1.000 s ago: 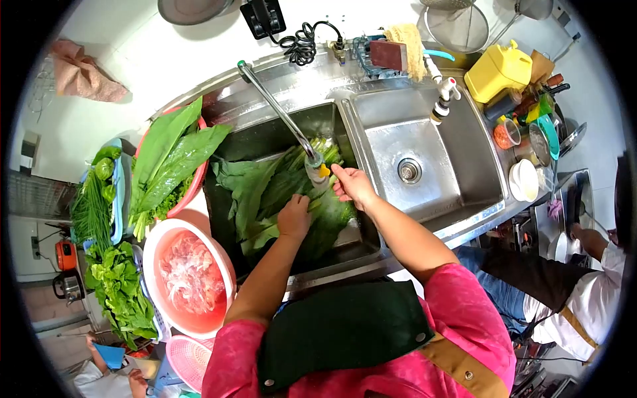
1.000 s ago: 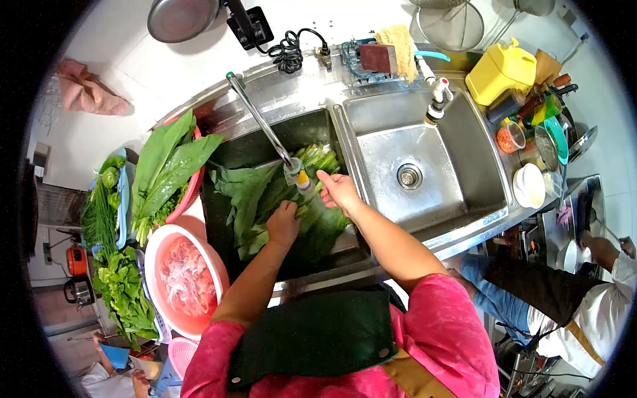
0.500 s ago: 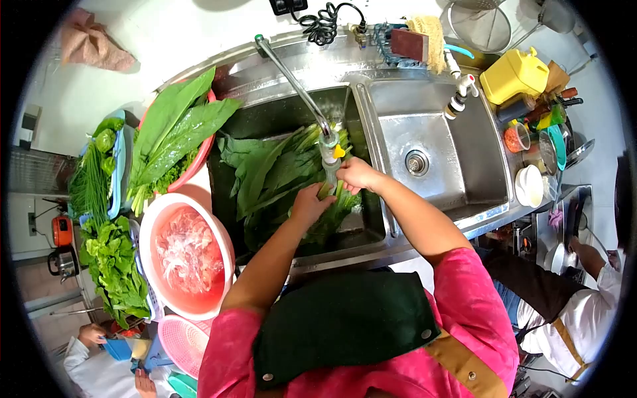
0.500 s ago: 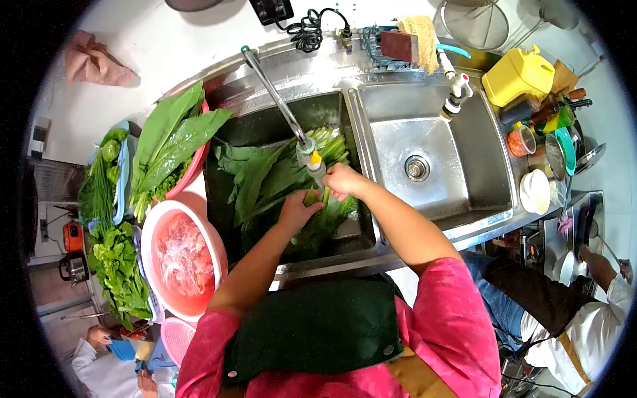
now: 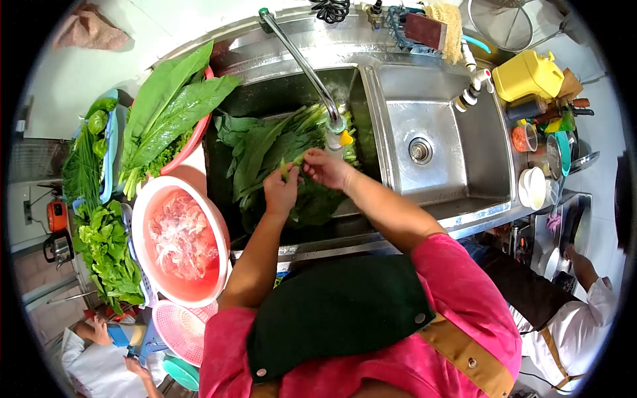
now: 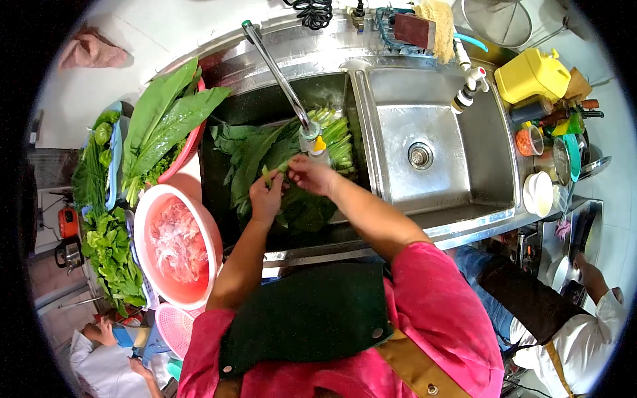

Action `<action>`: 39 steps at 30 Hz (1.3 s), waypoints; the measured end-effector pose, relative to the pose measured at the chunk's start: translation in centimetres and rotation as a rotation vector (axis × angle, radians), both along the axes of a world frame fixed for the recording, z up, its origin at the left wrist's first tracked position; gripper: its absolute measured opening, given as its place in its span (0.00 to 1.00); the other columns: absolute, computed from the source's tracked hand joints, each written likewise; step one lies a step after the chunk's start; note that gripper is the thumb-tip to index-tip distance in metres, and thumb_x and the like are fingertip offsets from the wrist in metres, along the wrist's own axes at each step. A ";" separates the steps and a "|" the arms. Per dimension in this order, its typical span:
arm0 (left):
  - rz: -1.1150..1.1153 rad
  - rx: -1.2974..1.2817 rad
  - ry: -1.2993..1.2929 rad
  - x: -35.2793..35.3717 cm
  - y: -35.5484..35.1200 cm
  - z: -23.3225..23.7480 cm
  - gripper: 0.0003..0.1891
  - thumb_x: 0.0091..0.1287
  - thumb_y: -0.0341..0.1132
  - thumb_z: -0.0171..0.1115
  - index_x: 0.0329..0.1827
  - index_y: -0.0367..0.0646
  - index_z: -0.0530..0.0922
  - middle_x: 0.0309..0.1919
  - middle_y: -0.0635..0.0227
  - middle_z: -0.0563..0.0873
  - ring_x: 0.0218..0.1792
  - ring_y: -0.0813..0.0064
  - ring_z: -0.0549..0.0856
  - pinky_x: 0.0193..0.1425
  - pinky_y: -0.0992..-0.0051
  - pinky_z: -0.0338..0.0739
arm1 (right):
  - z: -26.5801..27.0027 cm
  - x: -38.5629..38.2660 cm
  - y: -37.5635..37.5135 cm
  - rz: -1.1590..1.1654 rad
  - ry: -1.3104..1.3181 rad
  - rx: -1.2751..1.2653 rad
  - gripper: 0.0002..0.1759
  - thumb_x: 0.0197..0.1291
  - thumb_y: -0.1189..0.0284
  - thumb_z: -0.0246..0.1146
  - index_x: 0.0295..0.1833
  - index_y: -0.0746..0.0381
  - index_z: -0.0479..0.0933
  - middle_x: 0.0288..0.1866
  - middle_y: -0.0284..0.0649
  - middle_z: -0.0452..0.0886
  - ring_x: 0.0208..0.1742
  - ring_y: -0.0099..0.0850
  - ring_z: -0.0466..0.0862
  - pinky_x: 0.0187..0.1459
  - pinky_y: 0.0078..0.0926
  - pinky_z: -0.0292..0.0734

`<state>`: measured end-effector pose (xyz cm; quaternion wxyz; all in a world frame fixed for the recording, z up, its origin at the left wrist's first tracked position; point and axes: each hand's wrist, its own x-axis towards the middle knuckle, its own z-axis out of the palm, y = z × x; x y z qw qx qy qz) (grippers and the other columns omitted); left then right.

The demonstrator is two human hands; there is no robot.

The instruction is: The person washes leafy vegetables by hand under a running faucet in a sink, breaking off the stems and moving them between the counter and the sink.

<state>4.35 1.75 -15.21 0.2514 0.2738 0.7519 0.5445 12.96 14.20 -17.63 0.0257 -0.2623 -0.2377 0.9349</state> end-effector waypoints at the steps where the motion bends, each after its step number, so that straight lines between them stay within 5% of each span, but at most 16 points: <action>1: 0.011 -0.018 -0.025 0.0 -0.6 0.4 0.11 0.60 0.31 0.56 0.40 0.31 0.76 0.24 0.65 0.81 0.23 0.80 0.80 0.24 0.81 0.73 | -0.2 -0.2 -0.4 0.033 0.062 -0.014 0.04 0.57 0.68 0.56 0.35 0.56 0.69 0.25 0.30 0.73 0.26 0.19 0.74 0.24 0.14 0.70; 6: 0.107 -0.137 -0.158 -0.8 -2.6 0.8 0.09 0.59 0.30 0.56 0.38 0.33 0.76 0.23 0.64 0.81 0.23 0.76 0.81 0.27 0.79 0.73 | 0.2 -1.3 -0.7 0.145 0.086 0.031 0.05 0.56 0.70 0.57 0.36 0.59 0.70 0.27 0.34 0.76 0.27 0.23 0.77 0.29 0.19 0.77; 9: -0.291 -0.196 -0.036 -1.4 -3.1 1.7 0.10 0.58 0.33 0.56 0.38 0.35 0.75 0.21 0.60 0.80 0.22 0.69 0.81 0.31 0.73 0.74 | 1.4 -1.9 1.3 0.515 -0.069 0.425 0.09 0.54 0.69 0.55 0.37 0.63 0.70 0.32 0.40 0.76 0.30 0.26 0.77 0.31 0.27 0.79; 13: -0.369 -0.389 -0.046 -0.9 -2.0 1.7 0.12 0.57 0.37 0.56 0.38 0.37 0.74 0.25 0.56 0.79 0.26 0.59 0.79 0.33 0.68 0.72 | 2.9 -1.8 3.8 0.861 -0.148 0.550 0.14 0.54 0.65 0.57 0.39 0.65 0.71 0.31 0.41 0.77 0.29 0.27 0.78 0.30 0.28 0.78; 16: -0.409 -0.270 0.330 -1.2 -1.3 0.2 0.10 0.60 0.33 0.54 0.40 0.37 0.73 0.28 0.65 0.80 0.24 0.77 0.79 0.29 0.77 0.71 | 3.7 -1.4 4.0 1.024 -0.166 0.647 0.11 0.56 0.65 0.56 0.37 0.64 0.72 0.26 0.38 0.77 0.27 0.25 0.78 0.28 0.25 0.78; 17: -0.408 -0.274 0.324 -1.4 -1.1 0.1 0.10 0.60 0.33 0.54 0.40 0.37 0.73 0.28 0.65 0.80 0.24 0.77 0.79 0.29 0.77 0.71 | 4.0 -1.3 3.8 1.010 -0.161 0.641 0.12 0.58 0.65 0.55 0.35 0.64 0.72 0.25 0.37 0.77 0.25 0.25 0.77 0.28 0.24 0.76; 18: -0.343 -0.249 0.007 -1.7 -0.8 0.0 0.09 0.60 0.33 0.54 0.40 0.38 0.73 0.28 0.66 0.79 0.24 0.77 0.78 0.28 0.77 0.70 | 3.1 -1.3 3.6 1.015 -0.162 0.635 0.12 0.58 0.65 0.55 0.35 0.64 0.72 0.25 0.37 0.77 0.25 0.25 0.77 0.28 0.24 0.76; 20: -0.272 -0.226 -0.312 -2.6 -0.1 0.2 0.08 0.61 0.33 0.53 0.40 0.38 0.73 0.28 0.67 0.78 0.24 0.78 0.78 0.26 0.76 0.69 | 1.6 -1.5 3.0 0.649 0.000 0.896 0.14 0.57 0.63 0.56 0.37 0.65 0.73 0.25 0.38 0.77 0.25 0.27 0.77 0.26 0.27 0.73; 21: -0.219 -0.171 -0.419 -3.1 0.2 0.2 0.08 0.61 0.32 0.52 0.40 0.39 0.73 0.27 0.69 0.77 0.23 0.78 0.77 0.25 0.77 0.68 | 1.5 -1.5 2.4 0.509 -0.020 1.469 0.08 0.56 0.69 0.57 0.35 0.64 0.73 0.26 0.40 0.77 0.27 0.31 0.78 0.28 0.30 0.70; 22: -0.164 -0.116 -0.525 -3.4 0.5 0.3 0.08 0.62 0.32 0.51 0.40 0.39 0.73 0.25 0.71 0.76 0.22 0.79 0.76 0.24 0.77 0.67 | 1.4 -1.6 2.0 0.512 -0.023 1.462 0.08 0.56 0.69 0.57 0.35 0.64 0.73 0.26 0.40 0.77 0.27 0.31 0.78 0.28 0.30 0.70; 24: -0.129 -0.068 -0.565 -3.3 0.9 0.6 0.07 0.62 0.32 0.51 0.39 0.40 0.72 0.22 0.73 0.74 0.20 0.80 0.74 0.24 0.77 0.66 | 1.4 -1.9 1.6 0.034 0.143 1.937 0.05 0.52 0.72 0.58 0.33 0.62 0.73 0.28 0.42 0.76 0.31 0.37 0.78 0.32 0.31 0.71; 29: 0.133 0.028 -0.698 -2.3 1.7 -1.4 0.05 0.62 0.33 0.51 0.36 0.42 0.71 0.21 0.73 0.71 0.20 0.79 0.70 0.23 0.78 0.65 | 1.6 -3.5 0.0 0.309 -0.232 2.037 0.07 0.53 0.70 0.54 0.30 0.62 0.72 0.29 0.44 0.76 0.35 0.44 0.77 0.35 0.36 0.71; 31: 0.203 0.005 -0.691 -1.5 2.0 -1.5 0.05 0.62 0.33 0.52 0.35 0.42 0.71 0.21 0.73 0.71 0.20 0.79 0.70 0.23 0.78 0.65 | 2.1 -3.3 -0.1 0.482 -0.343 1.769 0.09 0.54 0.68 0.52 0.31 0.62 0.73 0.30 0.45 0.77 0.35 0.46 0.77 0.36 0.38 0.71; 34: 0.293 -0.026 -0.724 -1.0 1.6 -1.3 0.05 0.62 0.34 0.52 0.34 0.43 0.71 0.21 0.73 0.69 0.18 0.79 0.67 0.24 0.78 0.64 | 2.0 -1.4 -0.1 0.582 -0.253 1.701 0.09 0.54 0.67 0.51 0.33 0.60 0.74 0.32 0.45 0.78 0.35 0.47 0.77 0.36 0.39 0.72; 36: 0.498 0.046 -0.864 -3.0 0.1 -2.5 0.06 0.62 0.36 0.51 0.34 0.43 0.71 0.21 0.71 0.70 0.19 0.79 0.67 0.23 0.78 0.65 | 1.9 1.6 -1.3 0.892 -0.101 1.798 0.10 0.55 0.65 0.51 0.34 0.57 0.75 0.33 0.45 0.78 0.36 0.47 0.77 0.37 0.41 0.72; 39: 0.440 0.130 -0.466 -5.7 -1.0 -0.3 0.06 0.63 0.34 0.49 0.36 0.40 0.68 0.26 0.70 0.74 0.26 0.79 0.70 0.32 0.79 0.66 | -3.7 5.3 -2.6 0.891 -0.543 1.600 0.13 0.53 0.62 0.54 0.37 0.59 0.75 0.37 0.47 0.78 0.41 0.44 0.77 0.41 0.40 0.72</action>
